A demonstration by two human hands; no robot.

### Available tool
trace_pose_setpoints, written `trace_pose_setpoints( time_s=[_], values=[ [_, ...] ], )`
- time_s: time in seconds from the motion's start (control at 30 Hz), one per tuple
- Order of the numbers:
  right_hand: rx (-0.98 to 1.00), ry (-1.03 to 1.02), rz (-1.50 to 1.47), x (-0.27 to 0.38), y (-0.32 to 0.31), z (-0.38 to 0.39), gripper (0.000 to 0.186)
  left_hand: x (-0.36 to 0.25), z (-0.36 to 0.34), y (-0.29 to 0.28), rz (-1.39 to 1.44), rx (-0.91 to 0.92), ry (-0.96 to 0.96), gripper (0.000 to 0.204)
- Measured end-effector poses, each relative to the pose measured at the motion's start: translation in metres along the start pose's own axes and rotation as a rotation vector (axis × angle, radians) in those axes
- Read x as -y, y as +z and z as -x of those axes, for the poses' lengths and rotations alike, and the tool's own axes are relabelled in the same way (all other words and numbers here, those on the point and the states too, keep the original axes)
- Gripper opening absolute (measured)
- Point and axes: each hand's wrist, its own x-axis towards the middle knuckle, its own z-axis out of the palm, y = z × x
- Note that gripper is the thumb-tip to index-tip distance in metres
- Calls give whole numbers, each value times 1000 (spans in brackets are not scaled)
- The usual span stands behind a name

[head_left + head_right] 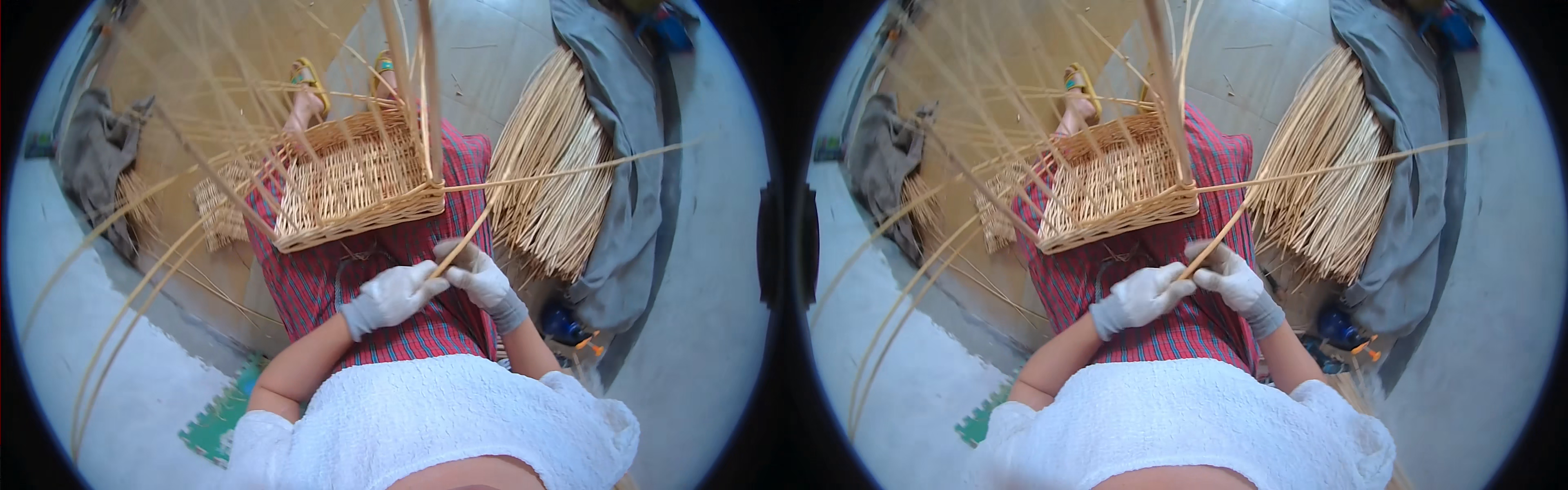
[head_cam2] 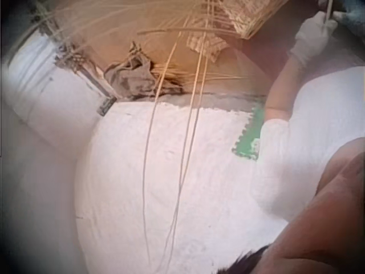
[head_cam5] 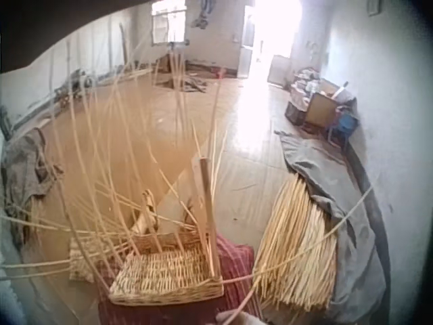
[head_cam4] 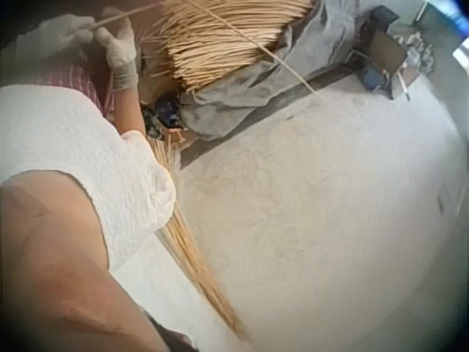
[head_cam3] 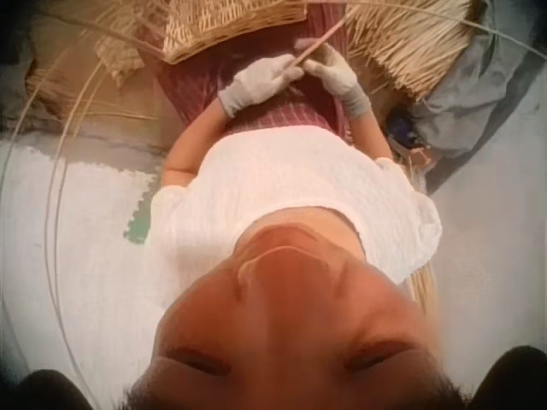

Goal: The person sits on the floor weaving a rectangular basket using thin wooden strips. They interlace the strips through a vertical frame, occasionally using a metal ruler to measure the basket's dimensions and a hammer to tighten the weave.

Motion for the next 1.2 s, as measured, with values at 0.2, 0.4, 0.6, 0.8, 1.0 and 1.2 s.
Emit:
trace_pose_setpoints(
  time_s=[0.2,0.4,0.6,0.8,1.0,1.2],
  values=[
    [236,-351,267,-6,20,-8,20,98,95,-44,-488,-423,108,23],
    [216,-489,348,14,101,-15,19,123,111,-53,-306,-724,272,10],
    [-67,-504,556,28,101,-45,12,104,88,-57,-122,-1336,46,46],
    [-275,-219,298,0,50,-84,17,140,70,-52,62,-1328,61,48],
    [-121,-216,172,-17,24,-77,17,97,79,-43,-512,-1333,114,30],
    [182,-203,142,-24,33,-44,15,33,60,-17,-953,-859,151,31]
  ],
)
